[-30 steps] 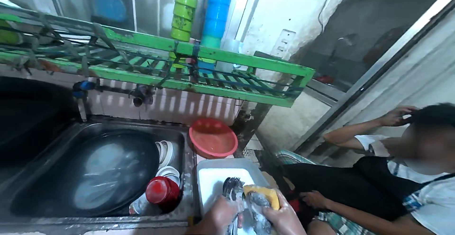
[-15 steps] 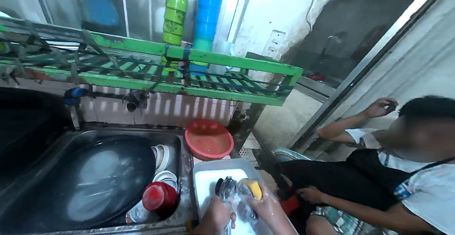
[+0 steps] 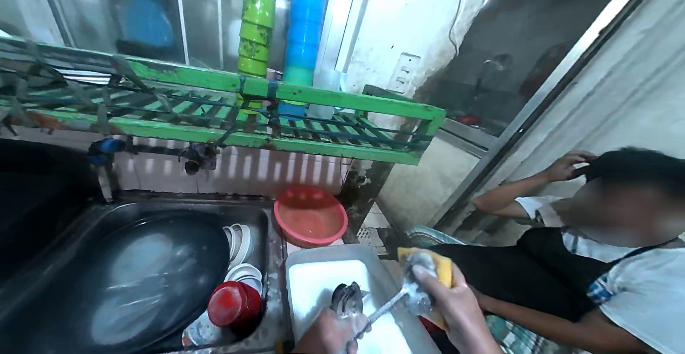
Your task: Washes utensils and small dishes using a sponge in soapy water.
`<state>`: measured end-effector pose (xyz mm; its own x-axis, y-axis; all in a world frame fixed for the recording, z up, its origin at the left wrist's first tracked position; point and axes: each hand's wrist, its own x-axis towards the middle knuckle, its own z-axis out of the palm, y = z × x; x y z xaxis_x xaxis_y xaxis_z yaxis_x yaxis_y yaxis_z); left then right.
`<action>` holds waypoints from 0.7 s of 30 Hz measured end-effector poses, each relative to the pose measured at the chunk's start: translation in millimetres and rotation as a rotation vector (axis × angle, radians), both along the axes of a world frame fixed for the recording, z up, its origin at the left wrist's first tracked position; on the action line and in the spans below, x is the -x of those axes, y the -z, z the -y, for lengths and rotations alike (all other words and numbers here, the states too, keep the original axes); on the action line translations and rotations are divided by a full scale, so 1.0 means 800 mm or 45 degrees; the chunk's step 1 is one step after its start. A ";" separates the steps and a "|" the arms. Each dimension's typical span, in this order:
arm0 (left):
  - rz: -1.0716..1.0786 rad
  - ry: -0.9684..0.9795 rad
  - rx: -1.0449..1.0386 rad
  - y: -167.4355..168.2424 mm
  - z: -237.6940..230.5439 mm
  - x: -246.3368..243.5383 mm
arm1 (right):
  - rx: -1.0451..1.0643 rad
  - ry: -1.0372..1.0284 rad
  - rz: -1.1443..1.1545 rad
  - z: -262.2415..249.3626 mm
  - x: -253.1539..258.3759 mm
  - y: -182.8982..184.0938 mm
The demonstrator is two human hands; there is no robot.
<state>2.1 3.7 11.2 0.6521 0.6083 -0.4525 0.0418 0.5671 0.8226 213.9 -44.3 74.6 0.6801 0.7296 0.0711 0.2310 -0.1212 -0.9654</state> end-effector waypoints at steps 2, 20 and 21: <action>-0.112 -0.095 0.037 -0.002 -0.001 -0.006 | -0.035 0.045 -0.108 0.001 0.007 0.005; 0.055 -0.044 -0.122 0.002 0.001 -0.001 | 1.369 -1.232 0.397 -0.007 0.064 0.028; 0.019 -0.011 -0.118 0.001 0.001 0.000 | 1.350 -1.262 0.406 -0.003 0.069 0.035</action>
<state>2.1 3.2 10.3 0.6529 0.6527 -0.3843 0.0244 0.4890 0.8720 158.8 -42.3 46.5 -0.0542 0.6812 -0.7301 0.8176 -0.3895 -0.4241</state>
